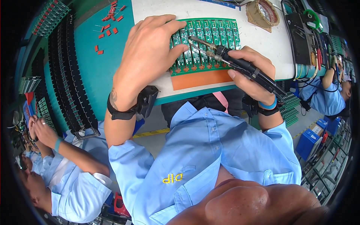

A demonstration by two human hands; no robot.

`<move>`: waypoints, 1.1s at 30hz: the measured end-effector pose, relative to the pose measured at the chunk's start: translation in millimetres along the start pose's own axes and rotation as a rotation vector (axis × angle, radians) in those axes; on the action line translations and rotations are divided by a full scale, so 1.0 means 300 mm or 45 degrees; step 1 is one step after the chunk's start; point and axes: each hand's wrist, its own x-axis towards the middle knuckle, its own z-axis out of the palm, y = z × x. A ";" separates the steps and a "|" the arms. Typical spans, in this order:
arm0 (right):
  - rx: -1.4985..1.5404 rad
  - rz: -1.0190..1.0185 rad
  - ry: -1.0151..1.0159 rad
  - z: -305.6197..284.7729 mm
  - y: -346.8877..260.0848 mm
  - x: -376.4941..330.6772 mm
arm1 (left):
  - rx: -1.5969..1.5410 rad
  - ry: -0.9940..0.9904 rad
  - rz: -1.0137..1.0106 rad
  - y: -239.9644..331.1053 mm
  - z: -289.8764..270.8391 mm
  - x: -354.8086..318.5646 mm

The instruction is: Soldering electronic components onto printed circuit boards at an industrial workstation.

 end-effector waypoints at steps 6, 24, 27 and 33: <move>0.006 -0.003 0.012 0.005 0.000 -0.002 | -0.011 0.012 0.006 -0.004 0.007 -0.001; 0.015 -0.079 0.020 -0.006 -0.026 -0.008 | 0.026 0.017 -0.010 0.005 -0.013 -0.001; 0.016 -0.074 0.019 0.010 -0.017 0.006 | 0.069 0.022 -0.004 0.001 -0.028 -0.008; 0.015 -0.035 0.005 0.032 -0.004 0.026 | 0.085 -0.010 -0.039 -0.008 -0.035 -0.020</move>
